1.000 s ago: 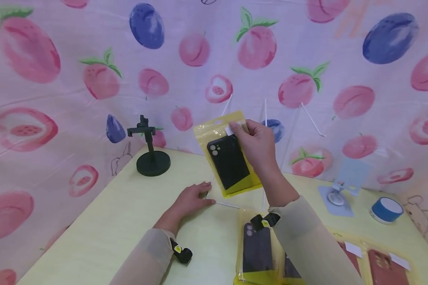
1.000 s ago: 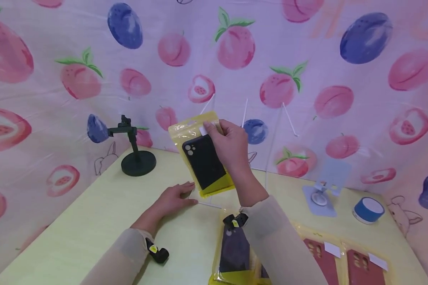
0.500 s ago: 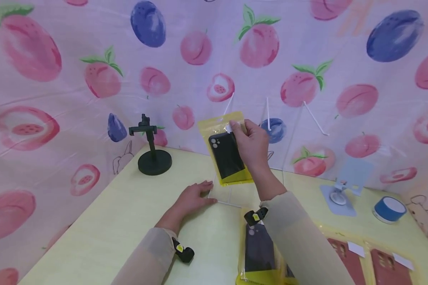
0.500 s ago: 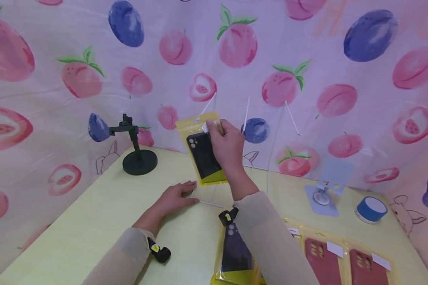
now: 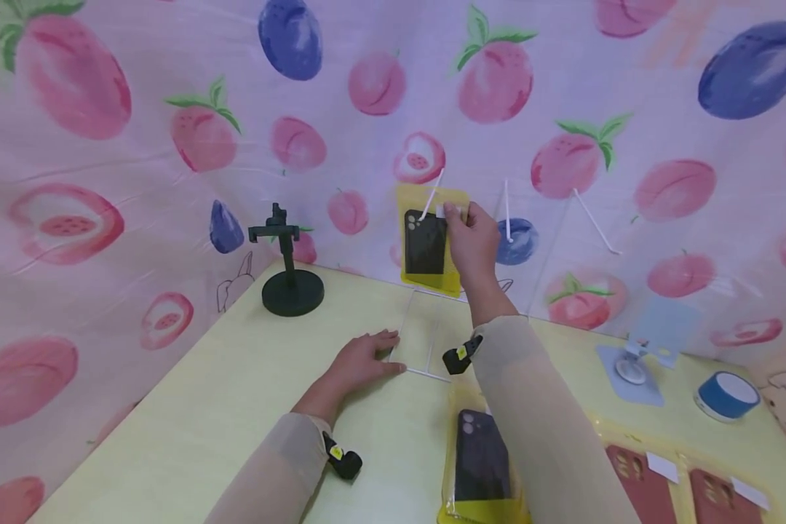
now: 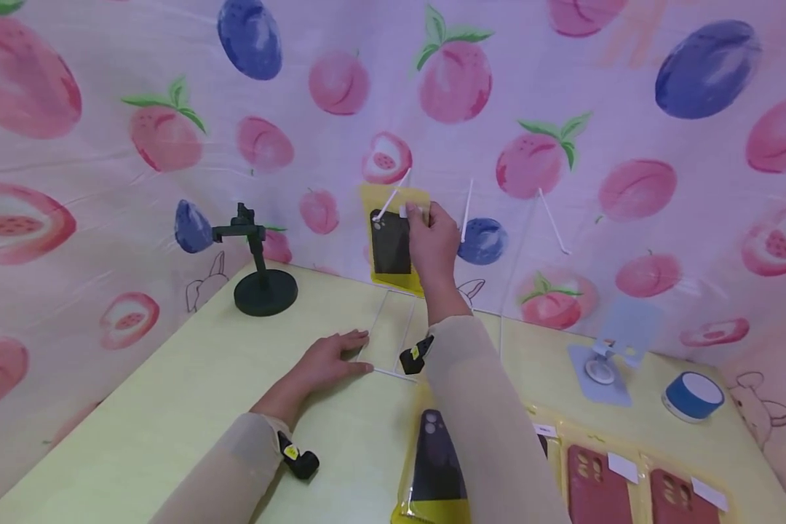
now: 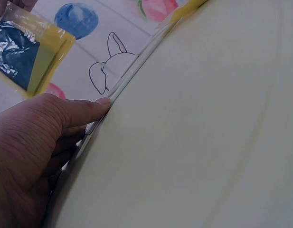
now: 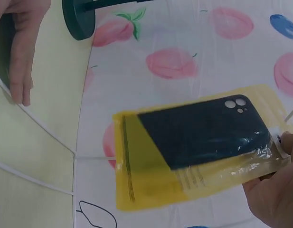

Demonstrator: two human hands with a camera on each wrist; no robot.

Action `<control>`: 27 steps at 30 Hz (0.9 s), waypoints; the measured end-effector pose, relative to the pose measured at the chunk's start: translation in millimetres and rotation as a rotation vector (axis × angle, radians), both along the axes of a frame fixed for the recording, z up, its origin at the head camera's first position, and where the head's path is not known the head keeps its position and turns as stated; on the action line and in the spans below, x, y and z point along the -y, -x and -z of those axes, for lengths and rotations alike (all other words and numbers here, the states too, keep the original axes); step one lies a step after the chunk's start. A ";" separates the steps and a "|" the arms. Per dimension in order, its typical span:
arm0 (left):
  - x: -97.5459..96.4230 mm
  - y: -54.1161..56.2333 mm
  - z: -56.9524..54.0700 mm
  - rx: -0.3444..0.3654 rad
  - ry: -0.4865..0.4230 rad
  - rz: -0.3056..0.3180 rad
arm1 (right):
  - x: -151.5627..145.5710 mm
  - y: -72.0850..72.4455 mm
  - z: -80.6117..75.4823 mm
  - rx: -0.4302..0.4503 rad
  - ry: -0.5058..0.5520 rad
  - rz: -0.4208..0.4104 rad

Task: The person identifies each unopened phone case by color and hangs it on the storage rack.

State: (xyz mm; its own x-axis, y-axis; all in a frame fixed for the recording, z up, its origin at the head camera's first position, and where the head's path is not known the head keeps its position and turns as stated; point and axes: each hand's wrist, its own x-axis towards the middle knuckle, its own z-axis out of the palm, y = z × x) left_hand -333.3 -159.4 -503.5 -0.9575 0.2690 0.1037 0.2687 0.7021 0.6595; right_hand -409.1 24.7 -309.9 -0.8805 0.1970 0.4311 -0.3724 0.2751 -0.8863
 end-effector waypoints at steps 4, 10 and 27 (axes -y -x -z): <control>-3.4 -0.9 -1.8 0.004 0.011 -0.005 | -7.9 2.9 2.0 0.016 -0.005 0.007; -3.5 -3.2 -3.1 -0.007 -0.001 -0.006 | -15.3 -0.5 1.6 0.088 -0.027 0.021; -3.9 -2.1 -0.2 -0.030 -0.015 -0.009 | -95.0 -67.8 47.0 0.351 -0.197 -0.158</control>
State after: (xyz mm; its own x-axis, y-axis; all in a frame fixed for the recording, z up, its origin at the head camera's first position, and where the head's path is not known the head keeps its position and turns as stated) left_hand -331.2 -155.5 -503.2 -0.9562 0.2587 0.1369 0.2826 0.6943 0.6619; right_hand -341.3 119.7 -356.9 -0.9932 -0.0082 0.1160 -0.1089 0.4155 -0.9031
